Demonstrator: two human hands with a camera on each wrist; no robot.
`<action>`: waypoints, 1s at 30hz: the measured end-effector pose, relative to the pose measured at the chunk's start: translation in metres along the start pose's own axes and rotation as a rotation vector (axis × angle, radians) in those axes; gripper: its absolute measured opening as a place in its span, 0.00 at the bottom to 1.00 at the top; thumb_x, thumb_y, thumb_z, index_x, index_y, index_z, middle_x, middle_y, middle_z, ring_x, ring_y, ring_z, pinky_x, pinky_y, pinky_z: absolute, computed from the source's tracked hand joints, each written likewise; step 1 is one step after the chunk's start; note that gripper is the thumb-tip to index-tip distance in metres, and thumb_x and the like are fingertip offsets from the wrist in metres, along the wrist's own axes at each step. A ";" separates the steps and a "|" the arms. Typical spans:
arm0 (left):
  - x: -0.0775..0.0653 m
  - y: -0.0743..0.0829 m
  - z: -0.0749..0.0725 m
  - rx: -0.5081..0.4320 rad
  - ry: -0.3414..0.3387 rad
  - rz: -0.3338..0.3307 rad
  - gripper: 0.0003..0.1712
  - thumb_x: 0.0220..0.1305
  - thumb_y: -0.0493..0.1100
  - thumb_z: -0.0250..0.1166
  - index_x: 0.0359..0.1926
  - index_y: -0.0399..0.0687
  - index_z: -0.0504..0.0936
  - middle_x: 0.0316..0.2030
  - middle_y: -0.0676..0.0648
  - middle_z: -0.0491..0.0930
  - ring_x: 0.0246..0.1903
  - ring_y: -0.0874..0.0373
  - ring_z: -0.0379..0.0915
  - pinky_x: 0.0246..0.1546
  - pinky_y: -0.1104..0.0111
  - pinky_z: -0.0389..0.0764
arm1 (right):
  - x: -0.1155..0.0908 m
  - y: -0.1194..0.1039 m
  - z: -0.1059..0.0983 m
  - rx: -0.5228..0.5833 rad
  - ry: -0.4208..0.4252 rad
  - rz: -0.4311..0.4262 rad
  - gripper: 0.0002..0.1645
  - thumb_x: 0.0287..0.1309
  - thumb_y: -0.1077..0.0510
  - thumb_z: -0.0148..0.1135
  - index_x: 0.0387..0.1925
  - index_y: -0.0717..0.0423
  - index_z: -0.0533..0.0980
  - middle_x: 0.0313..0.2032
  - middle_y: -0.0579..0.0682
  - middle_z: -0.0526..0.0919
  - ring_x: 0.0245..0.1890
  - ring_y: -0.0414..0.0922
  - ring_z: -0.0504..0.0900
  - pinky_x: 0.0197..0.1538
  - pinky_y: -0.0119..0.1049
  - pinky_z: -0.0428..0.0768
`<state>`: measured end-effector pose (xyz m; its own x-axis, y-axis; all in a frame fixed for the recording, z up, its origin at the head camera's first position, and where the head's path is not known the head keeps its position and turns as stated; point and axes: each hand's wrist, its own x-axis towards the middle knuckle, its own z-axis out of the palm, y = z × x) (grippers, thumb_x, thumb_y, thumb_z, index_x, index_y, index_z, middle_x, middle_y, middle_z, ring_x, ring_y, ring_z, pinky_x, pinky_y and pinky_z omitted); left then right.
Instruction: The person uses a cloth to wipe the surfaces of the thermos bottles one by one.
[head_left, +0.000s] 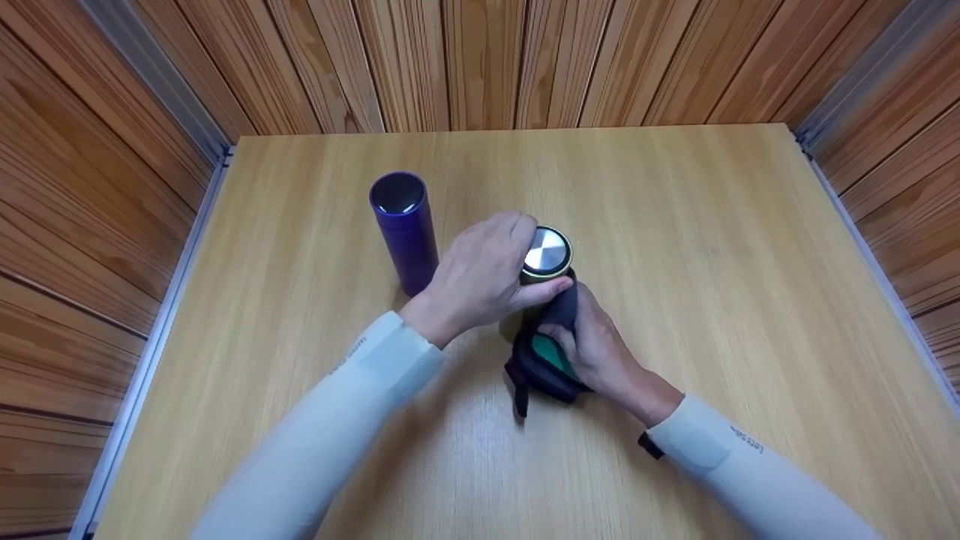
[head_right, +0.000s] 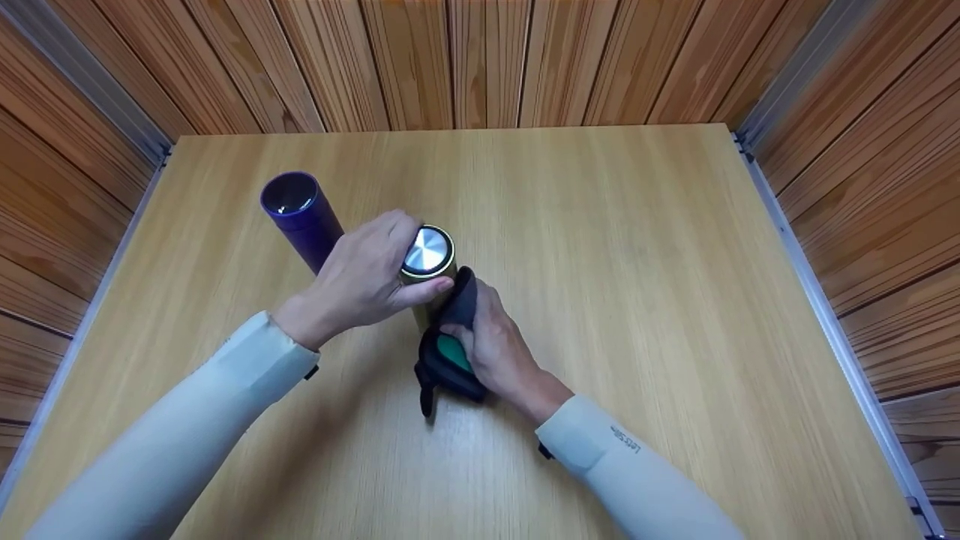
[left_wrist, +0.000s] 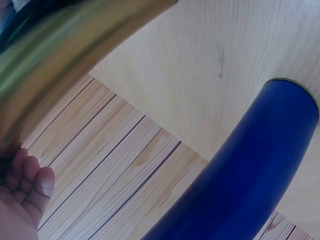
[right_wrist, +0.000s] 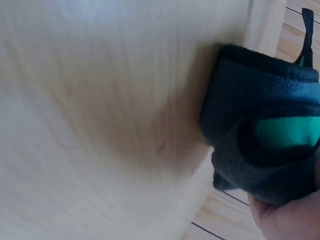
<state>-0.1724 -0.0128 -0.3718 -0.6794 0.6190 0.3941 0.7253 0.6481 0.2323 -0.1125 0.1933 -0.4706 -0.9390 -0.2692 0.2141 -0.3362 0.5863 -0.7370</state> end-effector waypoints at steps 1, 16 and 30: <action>0.000 0.000 0.000 -0.001 -0.006 -0.005 0.42 0.69 0.76 0.49 0.53 0.41 0.74 0.41 0.48 0.76 0.38 0.55 0.72 0.37 0.67 0.79 | 0.000 0.002 0.000 -0.007 -0.007 0.019 0.33 0.68 0.62 0.64 0.68 0.63 0.60 0.60 0.61 0.74 0.59 0.53 0.78 0.64 0.52 0.75; 0.000 0.001 -0.001 -0.005 -0.034 -0.022 0.43 0.68 0.77 0.49 0.55 0.41 0.74 0.43 0.48 0.76 0.39 0.56 0.72 0.38 0.67 0.79 | 0.008 -0.003 -0.006 -0.009 -0.207 0.206 0.37 0.66 0.65 0.66 0.70 0.65 0.58 0.63 0.64 0.74 0.63 0.57 0.76 0.68 0.56 0.70; -0.002 -0.002 0.001 -0.011 0.011 0.006 0.41 0.69 0.76 0.50 0.52 0.42 0.74 0.41 0.49 0.76 0.37 0.57 0.71 0.36 0.67 0.78 | 0.033 0.000 -0.037 0.158 -0.138 0.240 0.32 0.60 0.67 0.71 0.60 0.58 0.62 0.60 0.61 0.75 0.61 0.57 0.76 0.66 0.56 0.71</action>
<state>-0.1727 -0.0150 -0.3739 -0.6739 0.6177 0.4054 0.7304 0.6397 0.2393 -0.1461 0.2130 -0.4396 -0.9677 -0.2450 -0.0595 -0.0802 0.5227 -0.8487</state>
